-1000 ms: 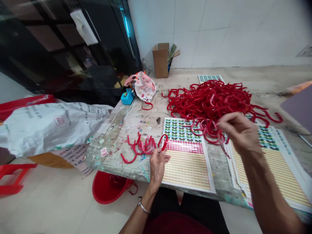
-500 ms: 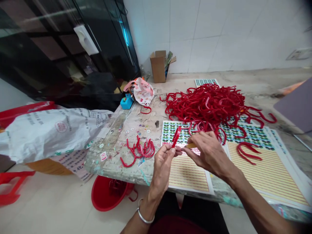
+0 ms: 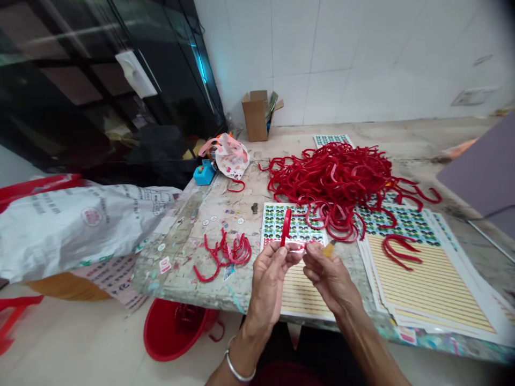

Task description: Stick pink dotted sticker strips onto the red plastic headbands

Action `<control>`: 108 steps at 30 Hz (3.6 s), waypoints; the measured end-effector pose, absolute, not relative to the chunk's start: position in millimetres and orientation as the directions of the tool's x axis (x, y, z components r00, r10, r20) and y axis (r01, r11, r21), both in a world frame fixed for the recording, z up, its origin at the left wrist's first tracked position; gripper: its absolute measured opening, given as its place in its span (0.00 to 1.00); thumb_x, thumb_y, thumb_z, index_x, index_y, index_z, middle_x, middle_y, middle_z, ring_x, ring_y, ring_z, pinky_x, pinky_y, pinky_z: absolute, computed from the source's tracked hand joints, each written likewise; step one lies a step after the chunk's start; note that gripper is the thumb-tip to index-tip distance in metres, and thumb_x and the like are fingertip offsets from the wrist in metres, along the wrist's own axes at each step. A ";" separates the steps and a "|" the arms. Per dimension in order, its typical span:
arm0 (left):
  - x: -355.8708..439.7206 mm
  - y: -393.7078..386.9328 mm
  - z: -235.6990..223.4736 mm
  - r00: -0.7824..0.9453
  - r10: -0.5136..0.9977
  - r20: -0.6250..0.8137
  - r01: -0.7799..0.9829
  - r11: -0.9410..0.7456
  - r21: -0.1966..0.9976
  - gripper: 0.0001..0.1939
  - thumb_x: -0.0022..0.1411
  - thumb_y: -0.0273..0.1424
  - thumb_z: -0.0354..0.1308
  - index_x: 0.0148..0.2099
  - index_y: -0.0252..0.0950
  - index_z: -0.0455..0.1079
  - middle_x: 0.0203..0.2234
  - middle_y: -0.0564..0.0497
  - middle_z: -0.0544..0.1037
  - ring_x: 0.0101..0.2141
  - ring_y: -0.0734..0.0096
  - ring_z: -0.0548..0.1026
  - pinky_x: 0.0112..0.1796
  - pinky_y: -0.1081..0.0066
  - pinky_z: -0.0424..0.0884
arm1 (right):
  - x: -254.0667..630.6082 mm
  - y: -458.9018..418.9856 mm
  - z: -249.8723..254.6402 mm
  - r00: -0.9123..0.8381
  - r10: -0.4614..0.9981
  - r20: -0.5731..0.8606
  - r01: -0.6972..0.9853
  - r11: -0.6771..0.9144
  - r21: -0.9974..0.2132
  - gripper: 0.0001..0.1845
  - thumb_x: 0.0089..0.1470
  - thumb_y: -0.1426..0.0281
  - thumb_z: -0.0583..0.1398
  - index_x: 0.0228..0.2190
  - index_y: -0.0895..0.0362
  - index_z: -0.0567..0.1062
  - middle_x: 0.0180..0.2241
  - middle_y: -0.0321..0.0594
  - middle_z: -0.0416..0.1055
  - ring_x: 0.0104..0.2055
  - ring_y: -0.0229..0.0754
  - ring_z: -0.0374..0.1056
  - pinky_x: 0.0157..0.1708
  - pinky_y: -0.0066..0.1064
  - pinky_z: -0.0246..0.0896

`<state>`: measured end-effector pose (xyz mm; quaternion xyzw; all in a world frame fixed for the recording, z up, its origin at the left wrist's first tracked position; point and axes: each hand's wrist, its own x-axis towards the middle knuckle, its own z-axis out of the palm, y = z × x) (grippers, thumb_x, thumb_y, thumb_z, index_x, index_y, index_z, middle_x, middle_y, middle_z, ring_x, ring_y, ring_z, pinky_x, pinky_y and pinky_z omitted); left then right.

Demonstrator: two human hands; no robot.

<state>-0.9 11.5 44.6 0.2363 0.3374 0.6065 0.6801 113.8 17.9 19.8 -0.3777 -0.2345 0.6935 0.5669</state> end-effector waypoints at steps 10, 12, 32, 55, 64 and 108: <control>0.6 2.1 22.9 0.044 0.962 -0.269 -0.565 0.245 0.788 0.07 0.59 0.31 0.57 0.35 0.31 0.69 0.31 0.47 0.77 0.24 0.77 0.72 0.31 0.73 0.69 | 135.3 28.2 26.9 0.047 0.993 0.109 -0.034 0.111 -0.993 0.10 0.53 0.62 0.60 0.28 0.54 0.66 0.31 0.34 0.62 0.24 0.34 0.50 0.23 0.28 0.47; 1.7 0.9 21.7 0.066 0.959 -0.276 -0.555 0.265 0.789 0.07 0.58 0.31 0.57 0.35 0.31 0.70 0.28 0.48 0.76 0.24 0.75 0.73 0.31 0.72 0.69 | 134.9 32.6 26.2 -0.061 0.991 0.120 0.011 0.121 -0.993 0.11 0.54 0.62 0.59 0.27 0.54 0.65 0.29 0.34 0.60 0.25 0.35 0.50 0.24 0.29 0.47; 0.8 1.0 17.2 0.096 0.945 -0.313 -0.540 0.314 0.781 0.05 0.57 0.29 0.57 0.34 0.30 0.69 0.26 0.47 0.78 0.25 0.67 0.78 0.30 0.71 0.71 | 128.1 43.3 4.9 -0.181 0.977 0.113 0.146 0.140 -0.979 0.13 0.54 0.59 0.59 0.27 0.54 0.66 0.23 0.30 0.54 0.23 0.35 0.49 0.23 0.29 0.45; 0.5 0.8 18.9 0.087 0.944 -0.318 -0.538 0.313 0.782 0.05 0.58 0.27 0.56 0.33 0.30 0.68 0.25 0.47 0.77 0.24 0.69 0.77 0.30 0.72 0.71 | 123.7 41.5 4.3 -0.144 0.982 0.123 0.208 0.152 -0.966 0.12 0.56 0.64 0.56 0.24 0.55 0.63 0.19 0.28 0.51 0.21 0.34 0.47 0.20 0.28 0.42; 2.0 1.8 16.9 0.091 0.945 -0.316 -0.564 0.310 0.765 0.05 0.59 0.26 0.55 0.33 0.28 0.68 0.24 0.47 0.77 0.23 0.72 0.76 0.29 0.72 0.71 | 120.7 39.2 6.0 -0.116 0.983 0.143 0.234 0.167 -0.958 0.11 0.56 0.67 0.56 0.24 0.55 0.62 0.19 0.27 0.50 0.21 0.33 0.46 0.20 0.27 0.42; -2.3 6.0 16.0 0.002 0.936 -0.351 -0.304 0.335 0.892 0.10 0.53 0.32 0.56 0.24 0.32 0.65 0.14 0.54 0.71 0.12 0.79 0.66 0.17 0.78 0.61 | 119.8 42.4 0.6 0.069 0.997 0.040 -0.017 0.041 -0.999 0.12 0.48 0.62 0.64 0.33 0.56 0.76 0.24 0.34 0.68 0.23 0.35 0.59 0.21 0.27 0.54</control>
